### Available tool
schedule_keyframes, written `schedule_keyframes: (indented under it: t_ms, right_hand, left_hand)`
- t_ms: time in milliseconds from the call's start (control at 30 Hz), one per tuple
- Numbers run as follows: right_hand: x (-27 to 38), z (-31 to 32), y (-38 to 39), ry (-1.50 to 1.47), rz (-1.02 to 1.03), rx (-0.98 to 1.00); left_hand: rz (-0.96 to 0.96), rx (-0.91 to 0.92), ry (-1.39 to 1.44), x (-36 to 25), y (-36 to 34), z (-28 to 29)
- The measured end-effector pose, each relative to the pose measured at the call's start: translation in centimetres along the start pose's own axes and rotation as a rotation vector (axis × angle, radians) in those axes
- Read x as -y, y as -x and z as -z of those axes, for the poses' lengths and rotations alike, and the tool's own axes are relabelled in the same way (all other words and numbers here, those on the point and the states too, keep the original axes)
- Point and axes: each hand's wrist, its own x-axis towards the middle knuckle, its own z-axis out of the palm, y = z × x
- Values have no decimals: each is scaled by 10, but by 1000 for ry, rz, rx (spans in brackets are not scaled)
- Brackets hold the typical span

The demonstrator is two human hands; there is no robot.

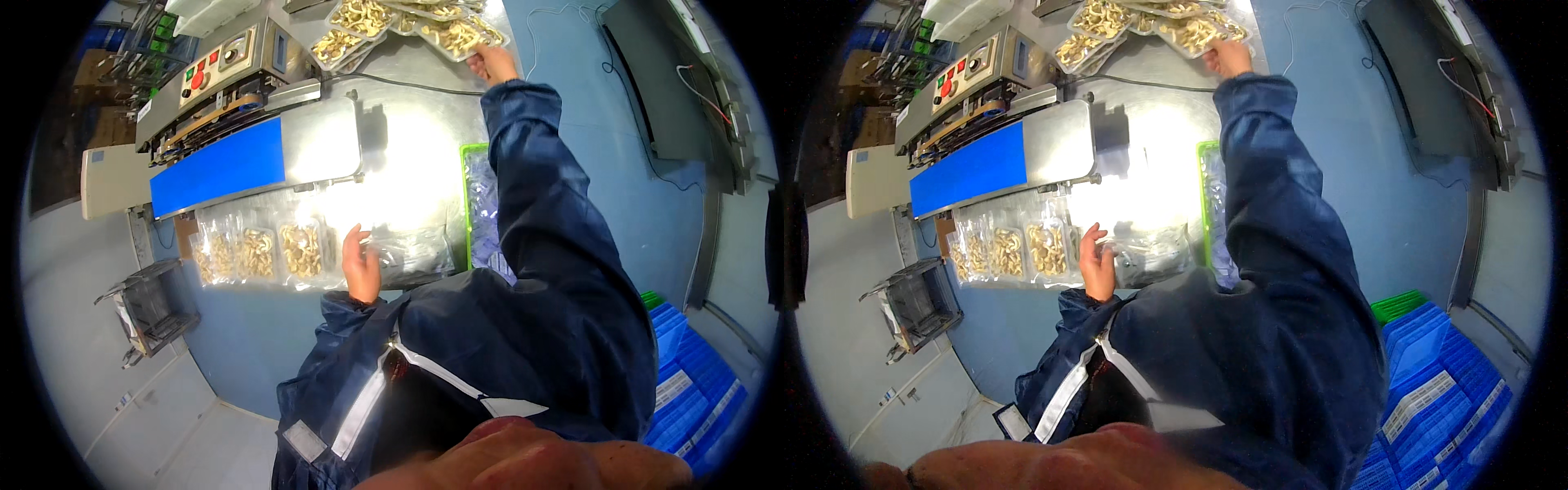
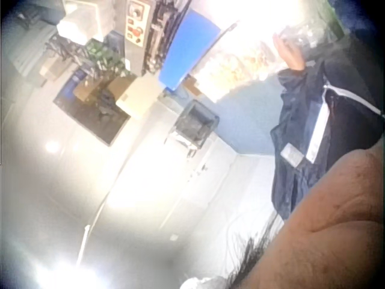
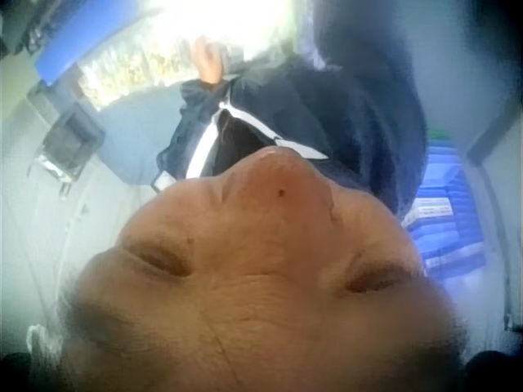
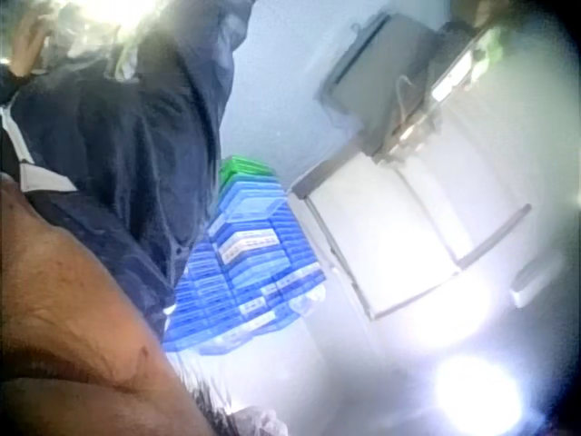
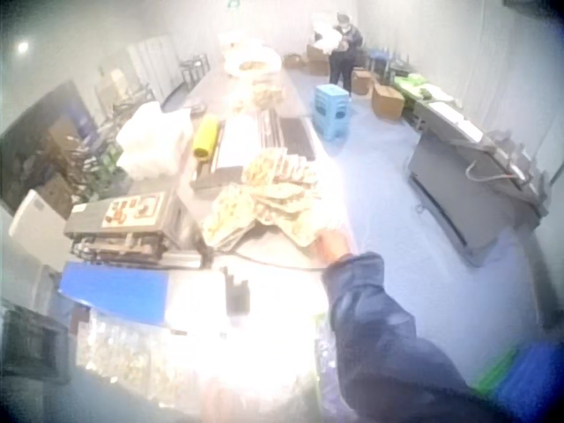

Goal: The person repeatedly scoops small yellow food items from a green tray into clear plastic bags, seals them, and places them on a table. The process is repeated multiple times in a continuous loop.

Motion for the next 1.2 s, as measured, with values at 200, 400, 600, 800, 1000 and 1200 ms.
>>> schedule_keyframes:
  t_ms: [200, 400, 600, 800, 1000, 1200]
  right_hand:
    - [6, -22, 127, 269, 59, 37]
    - [3, -9, 322, -155, -78, 229]
    - [-47, -24, 440, -309, -609, 370]
    - [-92, -17, 468, -346, -481, -50]
    - [-135, -42, 488, -308, -165, -73]
    - [-125, -23, 481, -243, -288, 34]
  left_hand:
    - [100, 123, -148, 2, -10, 0]
    - [-67, 48, -138, -18, -8, 7]
    - [-94, 112, 81, -27, -3, 6]
    - [-266, 152, -183, -14, 28, 2]
    - [-378, 117, -250, 33, 47, -7]
    - [-167, 90, -80, 49, 46, -4]
